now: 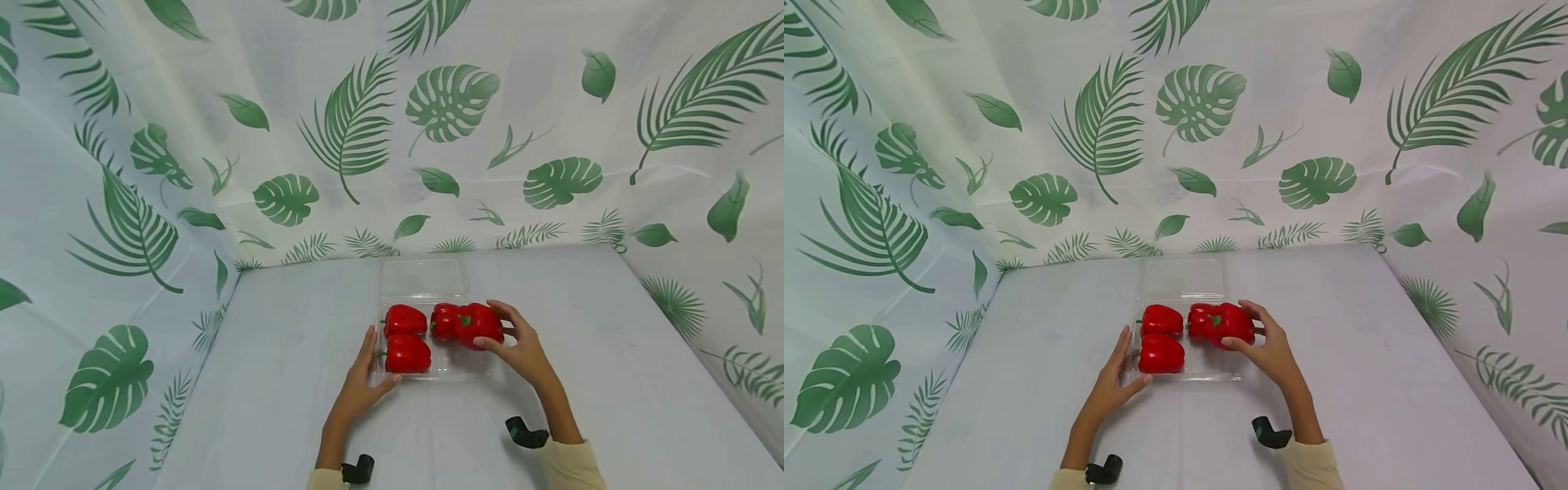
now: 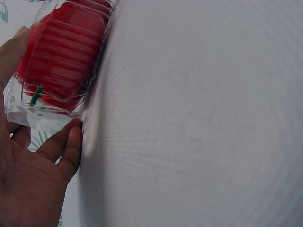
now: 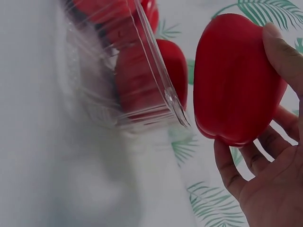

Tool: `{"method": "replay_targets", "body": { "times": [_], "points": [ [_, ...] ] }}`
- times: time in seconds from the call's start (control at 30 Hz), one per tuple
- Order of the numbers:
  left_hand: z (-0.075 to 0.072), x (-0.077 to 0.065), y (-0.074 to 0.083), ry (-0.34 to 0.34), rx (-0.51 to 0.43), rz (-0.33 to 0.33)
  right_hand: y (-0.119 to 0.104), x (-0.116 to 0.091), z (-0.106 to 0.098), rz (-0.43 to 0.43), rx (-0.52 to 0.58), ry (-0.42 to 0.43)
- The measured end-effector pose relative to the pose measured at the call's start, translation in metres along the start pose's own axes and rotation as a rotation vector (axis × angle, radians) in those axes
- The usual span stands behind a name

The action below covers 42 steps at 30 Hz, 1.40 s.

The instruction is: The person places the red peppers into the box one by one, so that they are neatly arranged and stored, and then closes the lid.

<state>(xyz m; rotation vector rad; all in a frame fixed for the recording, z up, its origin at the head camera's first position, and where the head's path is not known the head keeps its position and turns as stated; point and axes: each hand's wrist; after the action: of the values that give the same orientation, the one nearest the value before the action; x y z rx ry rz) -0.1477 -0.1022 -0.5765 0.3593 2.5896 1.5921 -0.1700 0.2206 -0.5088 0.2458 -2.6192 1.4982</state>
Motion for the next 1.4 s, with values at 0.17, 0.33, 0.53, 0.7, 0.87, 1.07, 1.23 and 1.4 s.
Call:
{"method": "replay_targets", "body": {
  "times": [0.17, 0.33, 0.53, 0.7, 0.87, 1.07, 1.23, 1.4],
  "points": [
    [0.001, -0.001, -0.001, 0.003, 0.012, -0.003, -0.002, -0.003, 0.007, 0.004, 0.004, -0.041],
    [0.001, -0.002, -0.001, 0.006, 0.015, -0.001, -0.003, -0.005, 0.014, -0.088, -0.065, -0.052],
    [0.001, -0.003, 0.000, 0.004, 0.009, 0.009, -0.004, -0.007, 0.022, -0.149, -0.112, -0.071],
    [0.000, -0.003, 0.001, -0.003, 0.004, 0.005, -0.008, -0.009, 0.027, -0.170, -0.140, -0.088],
    [0.000, -0.001, 0.001, -0.005, 0.004, 0.006, -0.012, -0.012, 0.030, -0.186, -0.225, -0.085],
    [0.000, 0.001, 0.001, -0.006, 0.012, 0.012, -0.013, -0.013, 0.035, -0.209, -0.306, -0.063],
    [0.000, 0.001, 0.001, -0.003, 0.013, 0.008, -0.012, -0.014, 0.036, -0.209, -0.292, -0.065],
    [0.000, 0.002, 0.000, -0.001, 0.011, 0.011, -0.011, -0.014, 0.040, -0.188, -0.270, -0.098]
  ]
}}
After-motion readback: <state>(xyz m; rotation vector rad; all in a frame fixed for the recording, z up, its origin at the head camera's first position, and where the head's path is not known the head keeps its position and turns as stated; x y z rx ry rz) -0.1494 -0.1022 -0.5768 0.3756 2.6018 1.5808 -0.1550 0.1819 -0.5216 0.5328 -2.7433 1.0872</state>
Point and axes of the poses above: each hand's wrist, its own x-axis towards the middle knuckle, its own z-axis out of the palm, y = z × x, and after that the axes turned 2 degrees about -y, right-handed
